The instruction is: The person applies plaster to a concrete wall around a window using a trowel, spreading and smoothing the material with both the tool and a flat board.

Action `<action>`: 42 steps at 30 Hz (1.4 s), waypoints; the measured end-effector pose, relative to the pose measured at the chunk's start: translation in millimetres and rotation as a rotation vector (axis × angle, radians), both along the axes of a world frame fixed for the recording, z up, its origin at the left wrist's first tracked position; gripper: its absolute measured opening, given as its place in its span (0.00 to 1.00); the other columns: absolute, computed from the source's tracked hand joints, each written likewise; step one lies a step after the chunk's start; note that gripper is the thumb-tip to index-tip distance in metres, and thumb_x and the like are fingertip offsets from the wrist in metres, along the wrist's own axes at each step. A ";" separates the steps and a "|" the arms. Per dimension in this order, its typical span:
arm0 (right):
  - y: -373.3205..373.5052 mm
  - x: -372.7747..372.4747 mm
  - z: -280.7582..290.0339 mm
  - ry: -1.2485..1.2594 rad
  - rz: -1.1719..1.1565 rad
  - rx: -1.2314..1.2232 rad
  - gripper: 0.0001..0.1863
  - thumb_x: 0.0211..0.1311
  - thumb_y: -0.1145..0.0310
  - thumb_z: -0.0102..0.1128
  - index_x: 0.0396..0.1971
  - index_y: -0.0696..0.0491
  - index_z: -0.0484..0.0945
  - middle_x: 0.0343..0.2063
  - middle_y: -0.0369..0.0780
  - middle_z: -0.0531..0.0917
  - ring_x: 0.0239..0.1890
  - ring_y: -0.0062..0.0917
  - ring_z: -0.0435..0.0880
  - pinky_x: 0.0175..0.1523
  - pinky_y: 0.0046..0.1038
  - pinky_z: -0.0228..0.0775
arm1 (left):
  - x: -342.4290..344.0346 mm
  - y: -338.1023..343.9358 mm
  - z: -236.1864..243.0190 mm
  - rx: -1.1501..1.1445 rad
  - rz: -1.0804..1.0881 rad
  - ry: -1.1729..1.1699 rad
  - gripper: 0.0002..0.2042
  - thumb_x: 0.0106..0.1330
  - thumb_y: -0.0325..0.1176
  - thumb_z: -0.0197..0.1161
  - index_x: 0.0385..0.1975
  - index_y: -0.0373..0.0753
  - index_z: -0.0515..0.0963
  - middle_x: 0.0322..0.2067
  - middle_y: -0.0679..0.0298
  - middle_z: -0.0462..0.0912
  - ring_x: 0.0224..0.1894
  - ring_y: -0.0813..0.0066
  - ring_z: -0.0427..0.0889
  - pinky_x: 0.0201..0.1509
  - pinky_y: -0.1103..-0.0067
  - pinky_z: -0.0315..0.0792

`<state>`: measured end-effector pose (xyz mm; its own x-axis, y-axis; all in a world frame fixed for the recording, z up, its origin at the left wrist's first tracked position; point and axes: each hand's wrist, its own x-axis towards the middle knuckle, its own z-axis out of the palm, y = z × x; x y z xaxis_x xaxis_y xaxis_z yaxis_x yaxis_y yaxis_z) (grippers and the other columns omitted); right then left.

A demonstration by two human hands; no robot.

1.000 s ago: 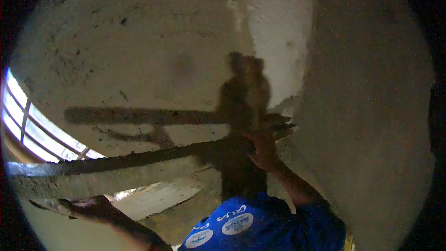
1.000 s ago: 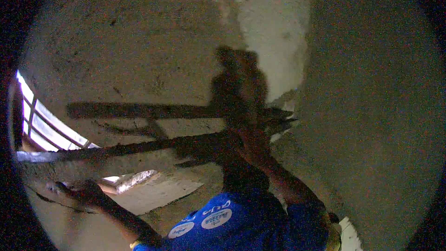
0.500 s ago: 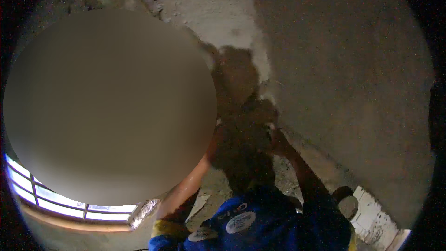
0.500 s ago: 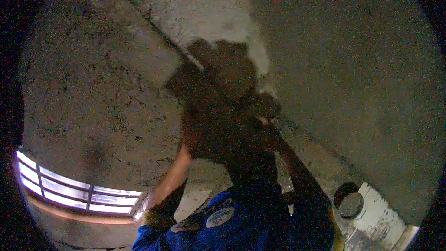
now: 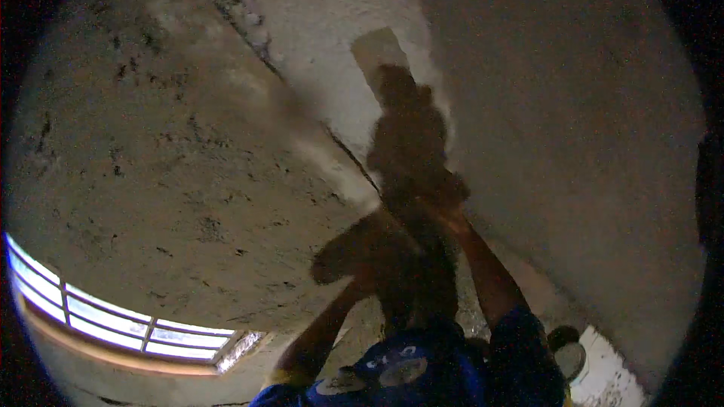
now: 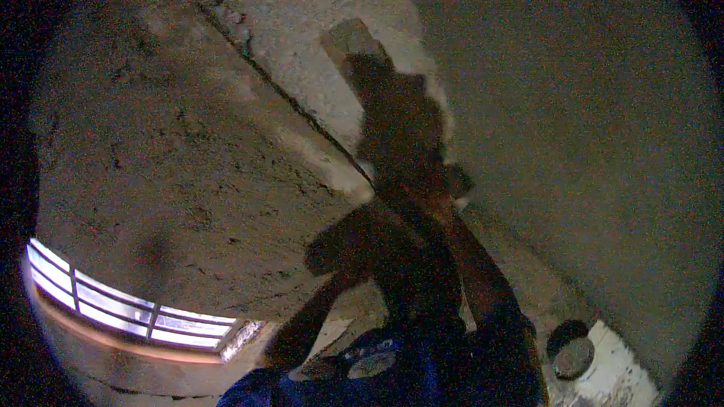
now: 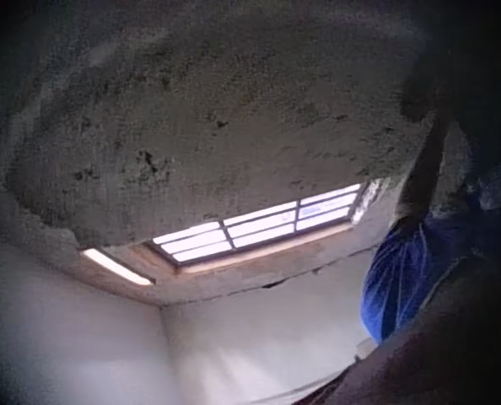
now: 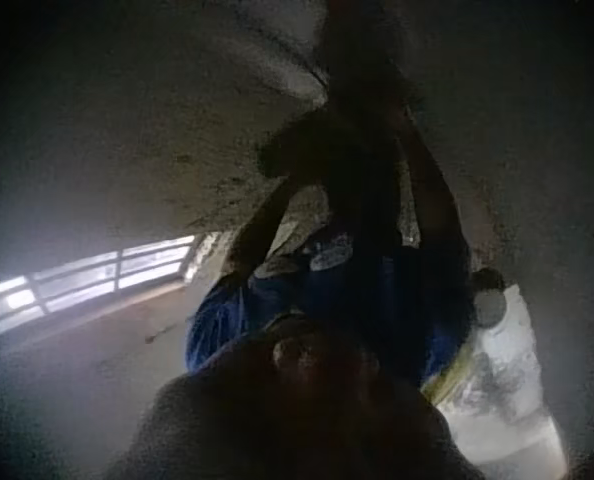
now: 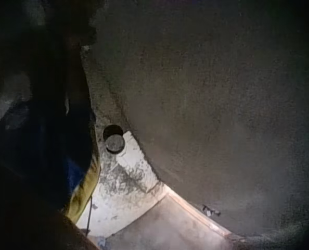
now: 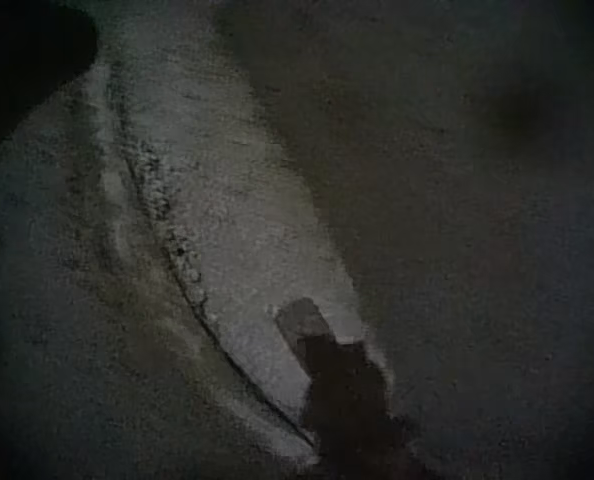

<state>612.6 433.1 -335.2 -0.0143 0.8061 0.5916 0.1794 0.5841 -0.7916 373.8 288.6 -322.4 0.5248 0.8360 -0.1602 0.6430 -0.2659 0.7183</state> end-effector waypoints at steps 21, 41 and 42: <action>19.2 -9.8 -120.5 -1.029 -0.159 -0.300 0.34 0.49 0.55 0.63 0.54 0.55 0.62 0.49 0.42 0.70 0.49 0.35 0.69 0.51 0.35 0.64 | -150.4 -401.9 -185.0 -0.933 1.149 0.246 0.32 0.59 0.60 0.50 0.51 0.37 0.71 0.48 0.51 0.75 0.51 0.57 0.73 0.55 0.70 0.66; -616.8 66.6 -211.7 -0.881 0.490 -1.535 0.24 0.48 0.50 0.58 0.42 0.49 0.74 0.36 0.38 0.79 0.37 0.31 0.76 0.42 0.36 0.69 | -195.6 -749.5 -285.9 -1.019 0.500 -0.320 0.19 0.56 0.41 0.60 0.45 0.37 0.77 0.44 0.61 0.80 0.43 0.78 0.76 0.48 0.77 0.70; -643.4 71.3 -196.3 -0.897 0.456 -1.549 0.23 0.48 0.51 0.58 0.42 0.50 0.74 0.36 0.39 0.79 0.37 0.31 0.76 0.42 0.36 0.69 | -189.4 -762.0 -275.8 -1.064 0.482 -0.340 0.19 0.56 0.41 0.60 0.45 0.37 0.77 0.44 0.61 0.80 0.43 0.78 0.76 0.48 0.77 0.70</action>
<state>683.9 -210.3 -531.5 -0.2153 0.3983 -0.8916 0.8540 -0.3660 -0.3698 184.5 -473.3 -598.2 0.3452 0.4917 -0.7994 0.2497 0.7729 0.5833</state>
